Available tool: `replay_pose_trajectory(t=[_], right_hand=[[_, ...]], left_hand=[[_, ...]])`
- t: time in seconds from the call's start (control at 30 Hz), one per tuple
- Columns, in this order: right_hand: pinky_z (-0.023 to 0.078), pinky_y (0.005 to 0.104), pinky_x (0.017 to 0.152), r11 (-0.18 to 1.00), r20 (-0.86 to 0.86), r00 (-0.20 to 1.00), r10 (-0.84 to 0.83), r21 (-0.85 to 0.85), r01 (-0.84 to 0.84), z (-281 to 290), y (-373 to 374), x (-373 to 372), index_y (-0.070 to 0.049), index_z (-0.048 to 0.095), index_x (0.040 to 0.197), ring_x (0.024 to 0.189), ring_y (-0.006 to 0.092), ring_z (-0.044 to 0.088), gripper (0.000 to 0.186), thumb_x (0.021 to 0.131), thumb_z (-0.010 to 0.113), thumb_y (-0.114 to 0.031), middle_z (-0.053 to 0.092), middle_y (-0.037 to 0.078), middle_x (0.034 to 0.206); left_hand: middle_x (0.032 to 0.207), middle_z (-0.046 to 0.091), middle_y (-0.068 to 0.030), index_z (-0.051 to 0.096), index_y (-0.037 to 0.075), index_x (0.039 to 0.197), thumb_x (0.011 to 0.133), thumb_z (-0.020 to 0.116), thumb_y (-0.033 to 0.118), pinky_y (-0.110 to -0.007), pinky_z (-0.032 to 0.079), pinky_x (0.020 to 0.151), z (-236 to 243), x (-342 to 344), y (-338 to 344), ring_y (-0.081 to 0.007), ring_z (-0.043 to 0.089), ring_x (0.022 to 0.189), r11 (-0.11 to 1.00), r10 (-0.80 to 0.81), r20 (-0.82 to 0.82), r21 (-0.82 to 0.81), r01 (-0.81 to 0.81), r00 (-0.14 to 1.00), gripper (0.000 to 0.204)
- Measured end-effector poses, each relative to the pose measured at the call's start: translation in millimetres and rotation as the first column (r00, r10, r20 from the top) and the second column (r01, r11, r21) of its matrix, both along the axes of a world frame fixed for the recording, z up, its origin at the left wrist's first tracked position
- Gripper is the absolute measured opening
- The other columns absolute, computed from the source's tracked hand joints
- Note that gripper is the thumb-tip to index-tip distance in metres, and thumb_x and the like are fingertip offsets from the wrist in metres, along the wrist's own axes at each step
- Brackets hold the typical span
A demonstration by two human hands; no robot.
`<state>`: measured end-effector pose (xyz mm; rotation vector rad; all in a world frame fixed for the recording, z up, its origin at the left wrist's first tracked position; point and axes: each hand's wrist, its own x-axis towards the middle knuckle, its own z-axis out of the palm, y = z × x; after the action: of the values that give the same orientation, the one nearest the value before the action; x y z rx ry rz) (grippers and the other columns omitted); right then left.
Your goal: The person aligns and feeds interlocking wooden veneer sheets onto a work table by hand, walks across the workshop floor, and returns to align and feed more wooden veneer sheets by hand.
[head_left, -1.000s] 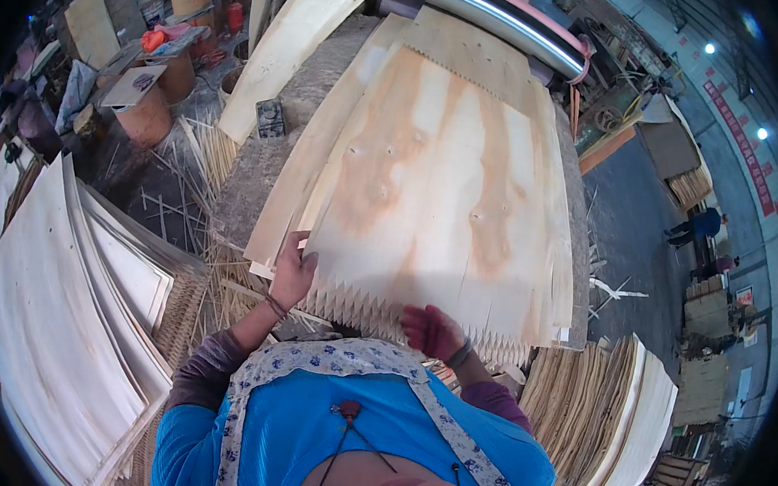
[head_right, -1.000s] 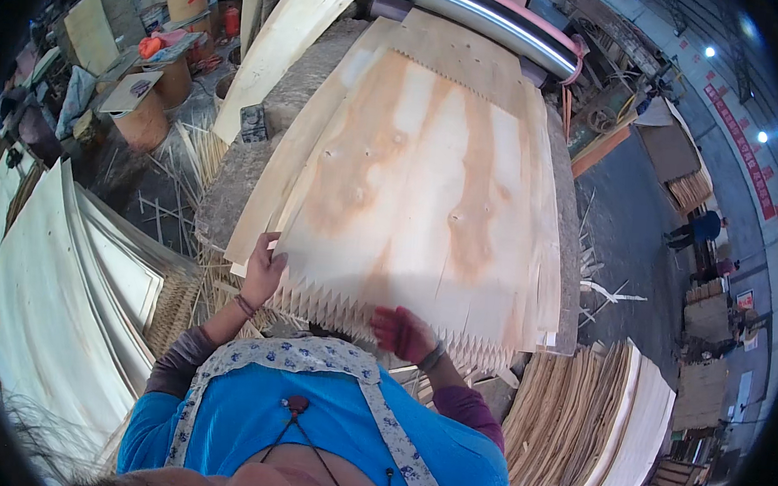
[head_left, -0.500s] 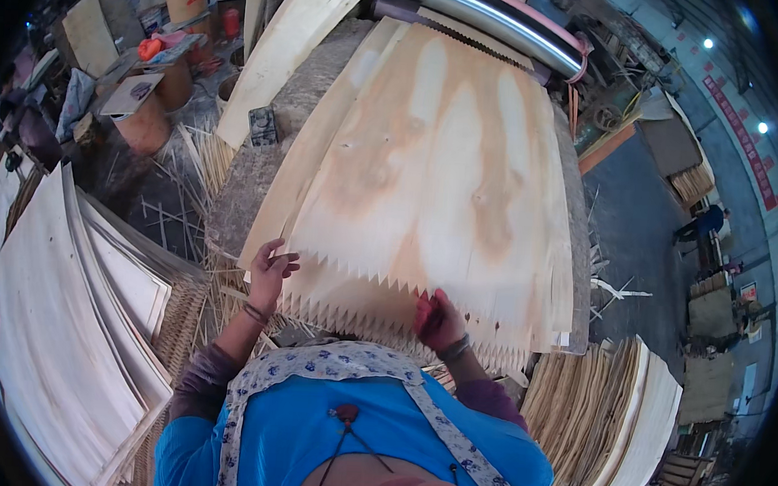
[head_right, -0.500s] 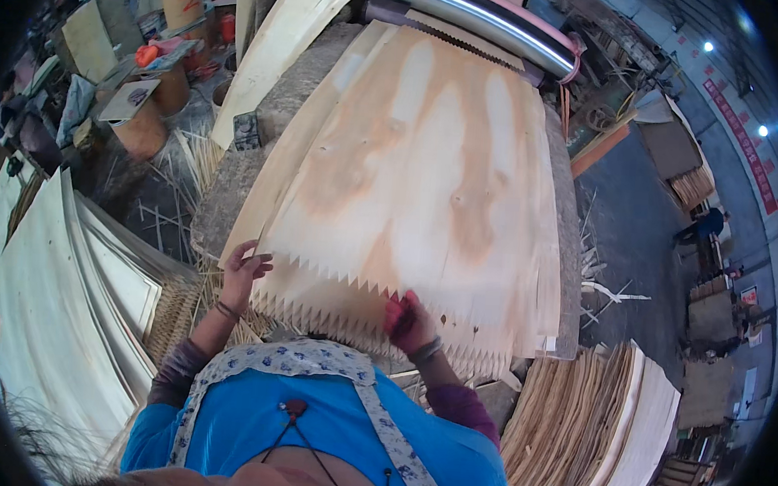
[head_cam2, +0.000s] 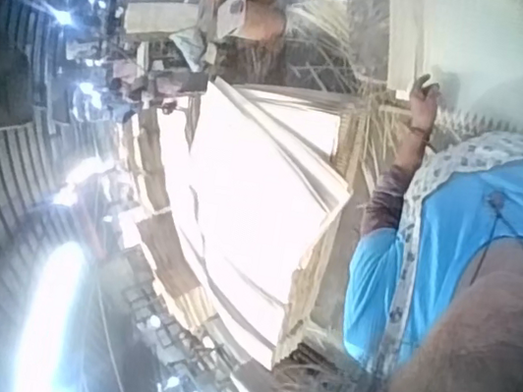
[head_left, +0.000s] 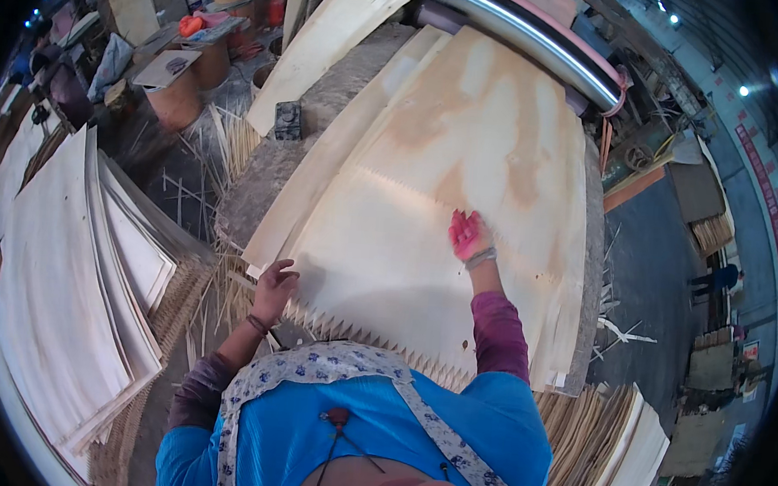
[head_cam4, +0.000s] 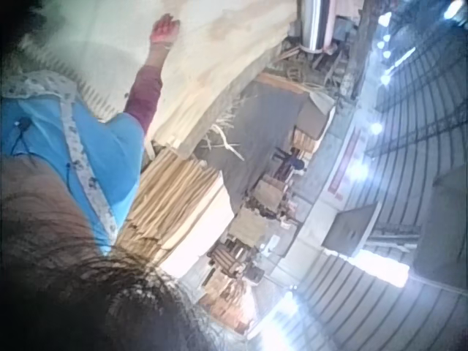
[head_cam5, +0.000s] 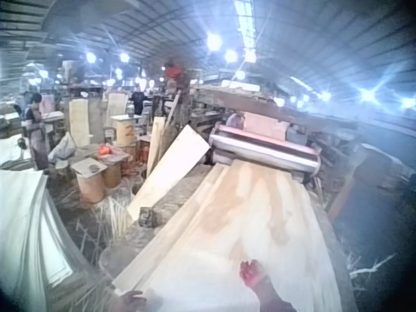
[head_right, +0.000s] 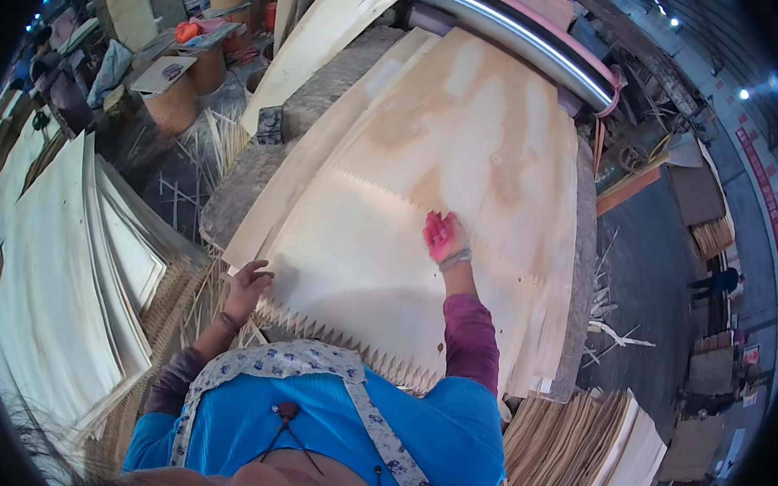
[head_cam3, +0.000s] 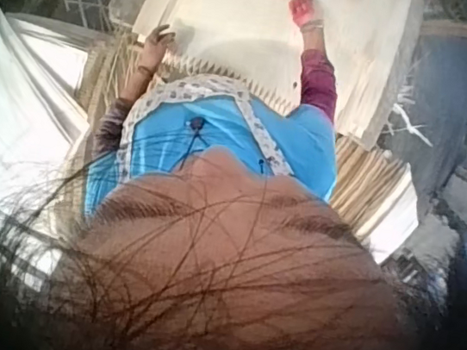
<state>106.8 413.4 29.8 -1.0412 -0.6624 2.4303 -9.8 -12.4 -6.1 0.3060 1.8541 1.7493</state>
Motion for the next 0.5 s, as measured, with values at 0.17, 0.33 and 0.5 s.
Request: replay_pose_trajectory(t=[0.17, 0.33, 0.5], right_hand=[[0.044, 0.0391, 0.082, 0.978, -0.192, 0.960, -0.204, -0.004, 0.207, -19.5, 26.9, -20.9, -0.009, 0.048, 0.103, 0.097, 0.0234, 0.054, 0.026, 0.085, 0.050, -0.028, 0.057, 0.010, 0.105], [0.041, 0.0421, 0.088, 0.990, -0.193, 0.979, -0.071, 0.107, 0.093, -43.7, -17.7, -0.8, -0.008, 0.046, 0.108, 0.102, 0.0270, 0.052, 0.029, 0.086, 0.049, -0.027, 0.055, 0.012, 0.108], [0.040, 0.0430, 0.089, 0.985, -0.135, 0.985, 0.106, 0.150, -0.085, -38.0, -85.8, 60.4, -0.009, 0.044, 0.118, 0.106, 0.0277, 0.049, 0.039, 0.087, 0.047, -0.032, 0.051, 0.012, 0.116]], left_hand=[[0.107, 0.056, -0.0177, 0.047, 0.001, 0.116, 0.072, 0.058, 0.015, -0.040, 0.043, 0.085, 12.7, 3.2, 13.9, -0.0328, 0.052, 0.099, 0.914, -0.179, -0.514, -0.402, -0.052, 0.839, 0.048], [0.124, 0.043, -0.0166, 0.041, 0.002, 0.121, 0.069, 0.061, 0.021, -0.044, 0.034, 0.095, -3.7, 8.0, 18.8, -0.0332, 0.037, 0.117, 0.780, -0.326, -0.595, -0.609, -0.146, 0.735, 0.058], [0.125, 0.042, -0.0176, 0.042, 0.003, 0.121, 0.068, 0.062, 0.024, -0.044, 0.032, 0.096, -21.9, 1.8, 11.6, -0.0336, 0.036, 0.118, 0.822, -0.342, -0.659, -0.556, -0.128, 0.670, 0.060]])
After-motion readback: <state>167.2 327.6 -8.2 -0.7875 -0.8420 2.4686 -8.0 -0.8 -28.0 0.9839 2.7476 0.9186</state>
